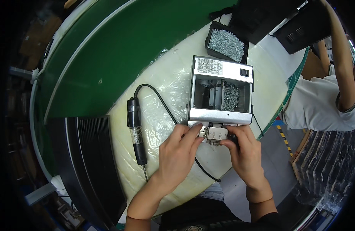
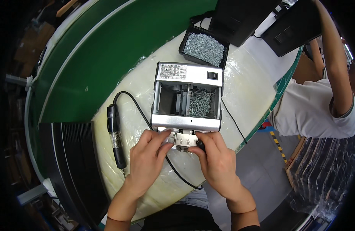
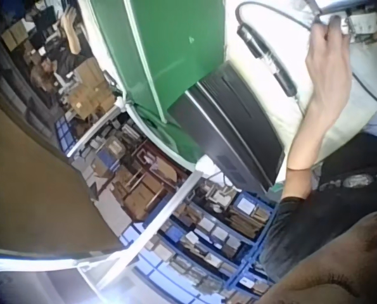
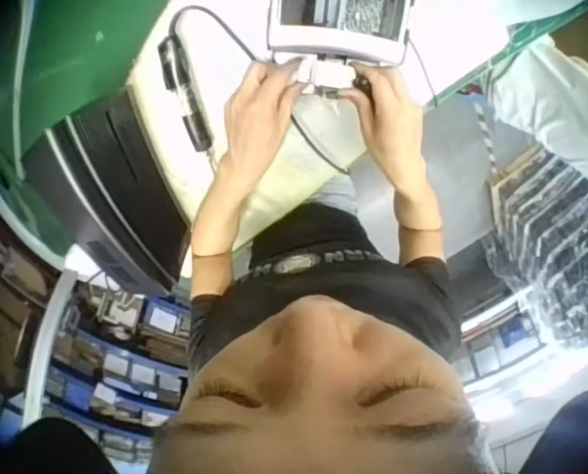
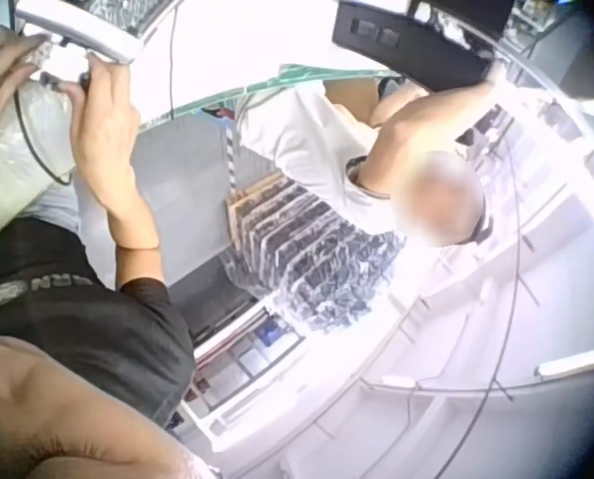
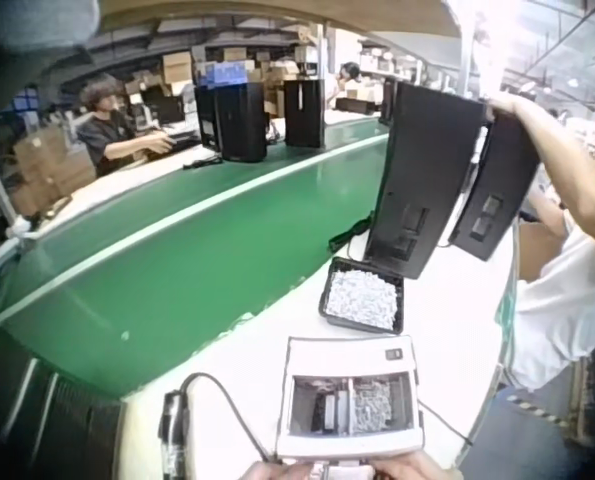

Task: The recorder is assembling an electronic component by screwing parts together using an electric screwdriver.

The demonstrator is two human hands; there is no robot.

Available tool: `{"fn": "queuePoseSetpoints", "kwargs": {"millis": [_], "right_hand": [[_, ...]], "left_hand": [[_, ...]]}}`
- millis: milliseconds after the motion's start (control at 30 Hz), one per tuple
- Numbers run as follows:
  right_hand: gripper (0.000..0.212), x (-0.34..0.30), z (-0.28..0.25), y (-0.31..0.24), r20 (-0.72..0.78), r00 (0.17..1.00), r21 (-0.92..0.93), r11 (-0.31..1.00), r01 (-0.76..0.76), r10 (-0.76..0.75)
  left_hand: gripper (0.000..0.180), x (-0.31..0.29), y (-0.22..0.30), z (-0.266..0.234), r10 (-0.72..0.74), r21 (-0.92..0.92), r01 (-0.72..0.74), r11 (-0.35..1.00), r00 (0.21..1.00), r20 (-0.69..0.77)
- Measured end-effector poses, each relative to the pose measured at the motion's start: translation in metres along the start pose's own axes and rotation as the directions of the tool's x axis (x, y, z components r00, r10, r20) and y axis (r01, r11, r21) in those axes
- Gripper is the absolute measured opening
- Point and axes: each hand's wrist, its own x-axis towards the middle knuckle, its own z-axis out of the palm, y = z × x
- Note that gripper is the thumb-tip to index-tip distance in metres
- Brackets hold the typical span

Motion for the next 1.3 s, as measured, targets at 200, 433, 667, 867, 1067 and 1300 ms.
{"fn": "queuePoseSetpoints", "kwargs": {"millis": [200,433,667,867,1067,1300], "right_hand": [[0.037,-0.001,0.002,0.007,-0.007,0.999,-0.005,0.999,0.038,-0.038],[0.042,-0.005,-0.001,0.013,0.046,0.998,0.008,0.999,0.047,-0.047],[0.041,-0.003,0.003,0.017,0.023,1.000,0.044,0.999,0.006,-0.007],[0.038,-0.001,0.003,0.011,0.043,0.998,0.028,0.999,-0.045,0.044],[0.038,-0.002,0.007,0.004,0.005,0.998,0.036,0.997,-0.070,0.070],[0.039,-0.006,0.008,0.010,-0.024,0.990,0.108,0.985,-0.133,0.137]], "left_hand": [[0.032,0.001,-0.003,-0.004,0.009,-0.005,-0.009,1.000,0.997,0.074],[0.030,-0.004,0.005,-0.009,0.015,0.040,-0.019,0.999,0.996,0.091],[0.029,0.004,-0.003,-0.003,0.072,0.052,-0.076,0.996,0.995,0.069],[0.024,0.013,-0.004,-0.002,0.078,0.079,-0.084,0.993,0.995,0.067],[0.019,0.008,0.000,0.000,-0.003,0.039,0.003,0.999,1.000,-0.003],[0.020,0.007,-0.004,0.010,-0.027,-0.016,0.026,1.000,0.998,-0.056]]}}
